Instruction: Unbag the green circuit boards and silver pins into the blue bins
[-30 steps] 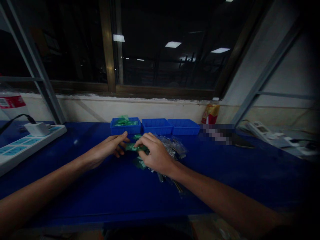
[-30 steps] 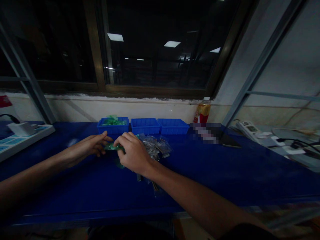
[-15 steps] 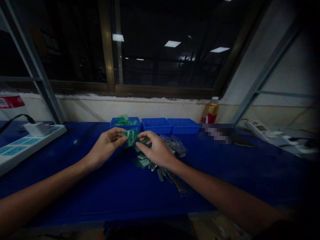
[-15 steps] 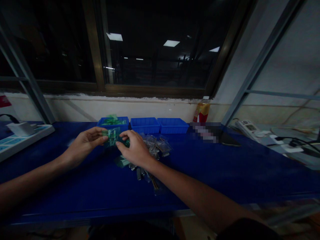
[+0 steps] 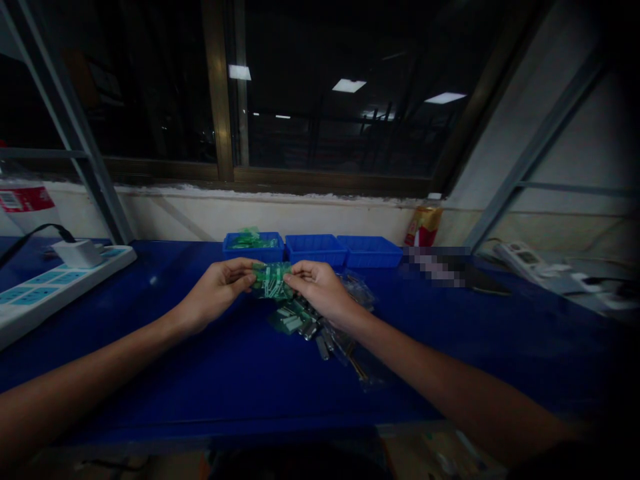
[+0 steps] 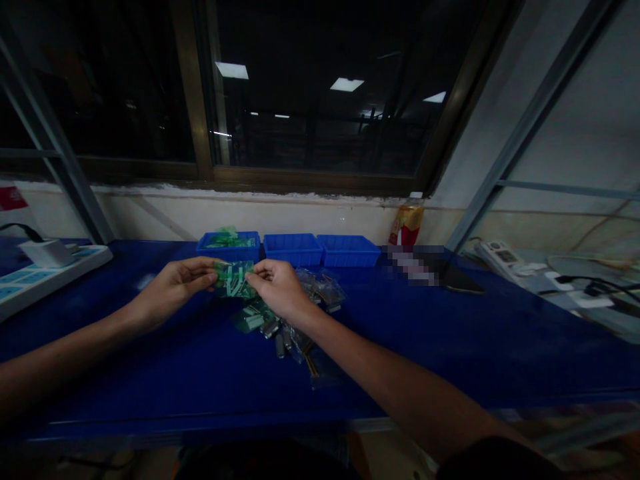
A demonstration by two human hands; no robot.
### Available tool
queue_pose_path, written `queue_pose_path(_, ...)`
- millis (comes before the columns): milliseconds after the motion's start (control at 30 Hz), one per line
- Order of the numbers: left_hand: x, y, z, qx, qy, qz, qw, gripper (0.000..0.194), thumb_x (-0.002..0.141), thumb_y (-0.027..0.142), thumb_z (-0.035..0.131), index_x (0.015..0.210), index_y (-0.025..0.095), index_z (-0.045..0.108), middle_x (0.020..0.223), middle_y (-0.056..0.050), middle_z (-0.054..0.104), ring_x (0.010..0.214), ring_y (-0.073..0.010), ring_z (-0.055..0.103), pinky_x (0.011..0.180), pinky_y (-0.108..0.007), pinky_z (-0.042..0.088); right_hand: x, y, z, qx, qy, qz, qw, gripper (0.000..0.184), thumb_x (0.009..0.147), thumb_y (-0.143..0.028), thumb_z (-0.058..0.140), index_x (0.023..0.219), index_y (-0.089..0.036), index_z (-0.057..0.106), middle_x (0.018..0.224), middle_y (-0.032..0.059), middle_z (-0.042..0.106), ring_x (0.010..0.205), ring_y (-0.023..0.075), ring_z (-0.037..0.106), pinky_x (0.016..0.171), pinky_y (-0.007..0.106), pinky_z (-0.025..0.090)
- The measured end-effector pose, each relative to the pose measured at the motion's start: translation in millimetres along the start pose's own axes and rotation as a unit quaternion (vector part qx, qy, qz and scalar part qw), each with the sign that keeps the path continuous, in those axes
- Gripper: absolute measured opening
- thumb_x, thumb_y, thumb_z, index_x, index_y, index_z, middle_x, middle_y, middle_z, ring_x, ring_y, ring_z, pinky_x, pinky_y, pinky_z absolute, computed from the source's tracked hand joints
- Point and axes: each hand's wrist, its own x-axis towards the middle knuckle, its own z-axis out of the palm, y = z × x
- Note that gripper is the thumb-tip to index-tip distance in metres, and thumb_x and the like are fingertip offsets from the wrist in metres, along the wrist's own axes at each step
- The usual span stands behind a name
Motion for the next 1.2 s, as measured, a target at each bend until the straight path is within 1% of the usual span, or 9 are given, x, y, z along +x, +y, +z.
queue_pose_path(167,1,-3,-1.2,0.002,-0.007,-0.002,1.000,0.026,0.073,0.024,0.056,0.098,0.014,0.056,0.075,-0.001,0.061,0.068,-0.0120,0.054,0.064,-0.025,0.040,1,1,-1,0.013,0.002,0.010,1.000,0.007,0.072,-0.018,0.055,0.065,-0.016,0.053,0.059,-0.0016,0.050,0.052,0.0081,0.046,0.049,0.023,0.036)
queue_pose_path(267,1,-3,-1.4,0.003,-0.010,-0.003,1.000,0.027,0.074,0.023,0.055,0.099,0.013,0.054,0.076,-0.001,0.060,0.068,-0.0116,0.053,0.064,-0.025,0.039,2,1,-2,0.017,-0.012,0.029,0.999,0.006,0.073,-0.016,0.054,0.067,-0.016,0.054,0.060,-0.0006,0.052,0.053,0.0084,0.047,0.049,0.023,0.036)
queue_pose_path(400,1,-2,-1.0,0.002,0.002,-0.009,1.000,0.030,0.072,0.023,0.056,0.100,0.013,0.052,0.078,-0.002,0.059,0.069,-0.0119,0.053,0.066,-0.025,0.040,3,1,-3,0.024,-0.030,0.055,0.998,0.005,0.072,-0.014,0.055,0.068,-0.016,0.055,0.059,-0.0004,0.054,0.052,0.0088,0.049,0.051,0.024,0.037)
queue_pose_path(533,1,-2,-1.4,0.000,0.022,0.005,1.000,0.033,0.069,0.022,0.060,0.100,0.013,0.050,0.076,0.001,0.055,0.068,-0.0104,0.052,0.067,-0.024,0.040,2,-2,-3,0.005,-0.038,0.067,0.997,0.010,0.072,-0.015,0.055,0.062,-0.015,0.053,0.055,-0.0014,0.053,0.051,0.0085,0.048,0.051,0.023,0.034)
queue_pose_path(767,0,2,-1.3,0.000,0.023,0.002,1.000,0.031,0.069,0.023,0.062,0.097,0.014,0.052,0.070,0.003,0.053,0.065,-0.0095,0.050,0.066,-0.023,0.037,2,-5,-5,-0.018,-0.033,0.051,0.998,0.013,0.069,-0.016,0.056,0.057,-0.016,0.052,0.054,-0.0027,0.049,0.050,0.0082,0.043,0.050,0.024,0.029)
queue_pose_path(867,-1,2,-1.6,-0.014,0.011,-0.005,1.000,0.031,0.070,0.024,0.063,0.097,0.014,0.054,0.069,0.003,0.054,0.065,-0.0095,0.050,0.066,-0.023,0.036,4,-4,-9,-0.030,-0.032,0.040,0.998,0.011,0.067,-0.020,0.059,0.057,-0.016,0.054,0.053,-0.0034,0.048,0.049,0.0083,0.041,0.050,0.024,0.028)
queue_pose_path(967,-2,2,-1.9,-0.033,-0.002,-0.013,0.999,0.030,0.070,0.025,0.063,0.098,0.015,0.055,0.071,0.002,0.056,0.067,-0.0095,0.049,0.066,-0.023,0.036,5,-5,-14,-0.026,-0.027,0.032,0.999,0.011,0.064,-0.022,0.062,0.056,-0.017,0.056,0.052,-0.0035,0.049,0.049,0.0082,0.042,0.050,0.024,0.028)
queue_pose_path(1067,-3,4,-1.8,-0.043,-0.012,-0.019,0.999,0.030,0.071,0.025,0.063,0.098,0.016,0.056,0.073,0.001,0.057,0.068,-0.0097,0.050,0.067,-0.023,0.036,5,-7,-16,-0.001,-0.026,0.043,0.999,0.013,0.063,-0.021,0.062,0.055,-0.017,0.054,0.049,-0.0042,0.048,0.046,0.0077,0.042,0.048,0.024,0.029)
queue_pose_path(1200,-1,5,-1.6,-0.027,0.010,-0.037,0.999,0.025,0.074,0.029,0.058,0.096,0.015,0.058,0.074,0.000,0.057,0.068,-0.0103,0.050,0.059,-0.022,0.034,2,-10,-13,0.003,-0.010,0.051,0.999,0.014,0.067,-0.019,0.058,0.057,-0.018,0.048,0.046,-0.0042,0.049,0.043,0.0081,0.045,0.045,0.023,0.030)
